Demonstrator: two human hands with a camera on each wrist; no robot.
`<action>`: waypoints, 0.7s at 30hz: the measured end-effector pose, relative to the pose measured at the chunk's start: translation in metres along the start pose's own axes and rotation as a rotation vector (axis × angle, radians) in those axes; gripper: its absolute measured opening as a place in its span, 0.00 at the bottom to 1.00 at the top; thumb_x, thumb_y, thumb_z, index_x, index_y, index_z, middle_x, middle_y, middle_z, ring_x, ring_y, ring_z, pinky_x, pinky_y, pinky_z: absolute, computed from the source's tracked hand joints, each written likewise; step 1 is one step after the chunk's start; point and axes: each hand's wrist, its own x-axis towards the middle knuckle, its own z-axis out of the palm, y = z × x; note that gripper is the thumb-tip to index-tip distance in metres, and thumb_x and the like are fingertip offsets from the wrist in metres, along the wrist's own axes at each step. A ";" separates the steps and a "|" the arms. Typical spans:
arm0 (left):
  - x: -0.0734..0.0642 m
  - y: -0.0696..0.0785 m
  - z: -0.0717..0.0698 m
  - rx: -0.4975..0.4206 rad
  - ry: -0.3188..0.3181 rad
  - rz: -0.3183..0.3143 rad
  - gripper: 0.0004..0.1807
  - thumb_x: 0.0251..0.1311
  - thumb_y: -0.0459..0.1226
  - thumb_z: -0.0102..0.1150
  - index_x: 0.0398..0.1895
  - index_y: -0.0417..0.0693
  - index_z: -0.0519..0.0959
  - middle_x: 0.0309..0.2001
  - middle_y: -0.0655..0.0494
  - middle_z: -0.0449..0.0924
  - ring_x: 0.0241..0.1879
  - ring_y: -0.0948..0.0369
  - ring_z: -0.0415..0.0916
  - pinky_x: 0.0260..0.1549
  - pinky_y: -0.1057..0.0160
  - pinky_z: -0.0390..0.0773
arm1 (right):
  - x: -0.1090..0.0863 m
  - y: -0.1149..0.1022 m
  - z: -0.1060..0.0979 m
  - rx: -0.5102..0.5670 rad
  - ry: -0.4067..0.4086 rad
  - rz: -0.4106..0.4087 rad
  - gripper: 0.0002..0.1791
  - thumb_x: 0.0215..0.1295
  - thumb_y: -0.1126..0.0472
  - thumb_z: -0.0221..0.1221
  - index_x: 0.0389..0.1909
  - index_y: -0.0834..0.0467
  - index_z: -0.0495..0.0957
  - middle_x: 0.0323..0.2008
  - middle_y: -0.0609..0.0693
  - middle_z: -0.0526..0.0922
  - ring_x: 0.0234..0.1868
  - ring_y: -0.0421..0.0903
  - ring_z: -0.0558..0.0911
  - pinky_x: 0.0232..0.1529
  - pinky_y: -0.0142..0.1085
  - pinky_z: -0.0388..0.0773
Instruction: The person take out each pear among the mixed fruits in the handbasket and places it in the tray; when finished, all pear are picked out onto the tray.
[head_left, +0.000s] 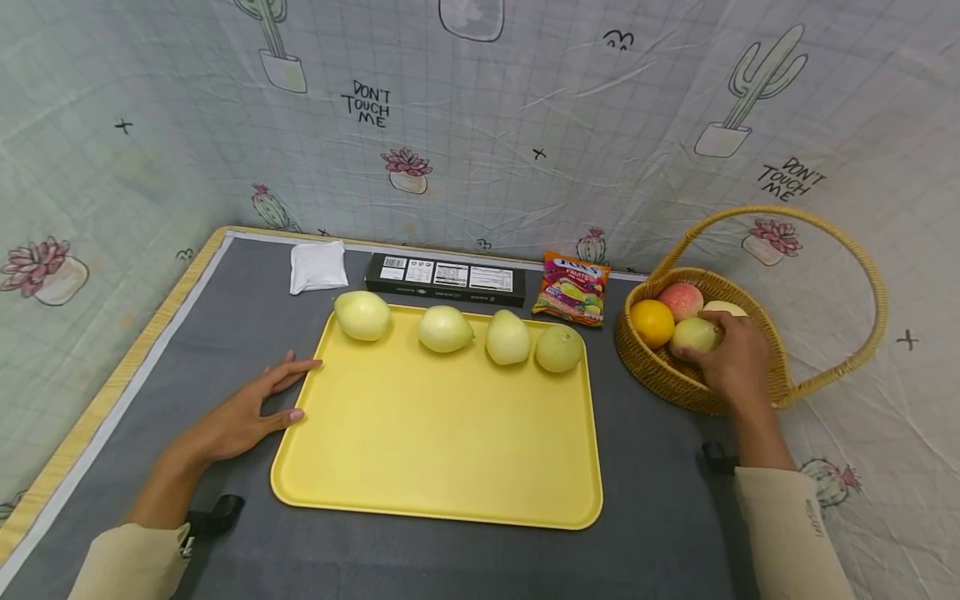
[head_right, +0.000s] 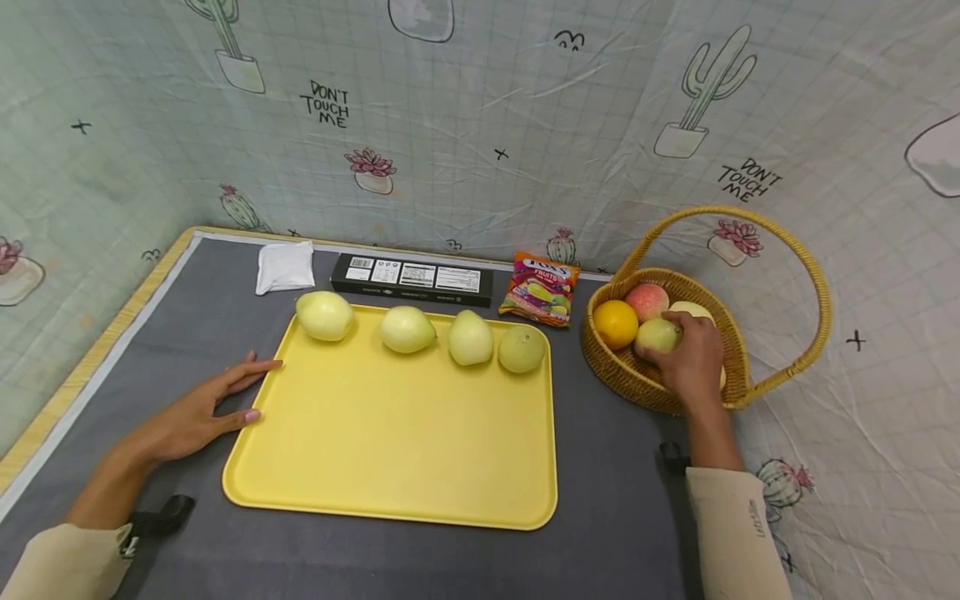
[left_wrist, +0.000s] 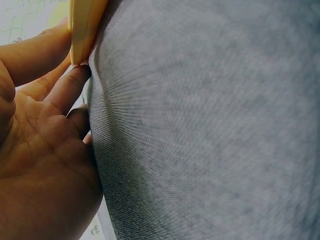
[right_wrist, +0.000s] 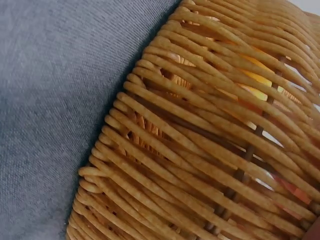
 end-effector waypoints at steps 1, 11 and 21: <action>0.000 0.000 0.000 0.001 0.000 -0.001 0.41 0.69 0.36 0.69 0.83 0.48 0.61 0.83 0.29 0.52 0.84 0.29 0.29 0.71 0.15 0.35 | 0.000 0.000 0.001 -0.002 0.005 0.006 0.36 0.56 0.59 0.80 0.64 0.65 0.78 0.58 0.74 0.76 0.62 0.74 0.71 0.64 0.67 0.63; 0.000 -0.001 0.000 -0.005 0.005 0.010 0.40 0.70 0.36 0.68 0.82 0.48 0.62 0.83 0.30 0.53 0.84 0.30 0.29 0.72 0.15 0.34 | -0.006 -0.002 0.003 0.050 0.085 0.132 0.39 0.54 0.56 0.81 0.66 0.62 0.79 0.61 0.71 0.76 0.64 0.70 0.72 0.65 0.61 0.66; 0.000 -0.003 0.001 -0.008 0.009 0.031 0.40 0.71 0.36 0.67 0.82 0.48 0.62 0.83 0.30 0.53 0.86 0.37 0.27 0.75 0.19 0.27 | -0.011 -0.003 0.008 0.097 0.252 0.116 0.39 0.53 0.56 0.82 0.67 0.56 0.81 0.59 0.65 0.79 0.57 0.65 0.76 0.53 0.51 0.70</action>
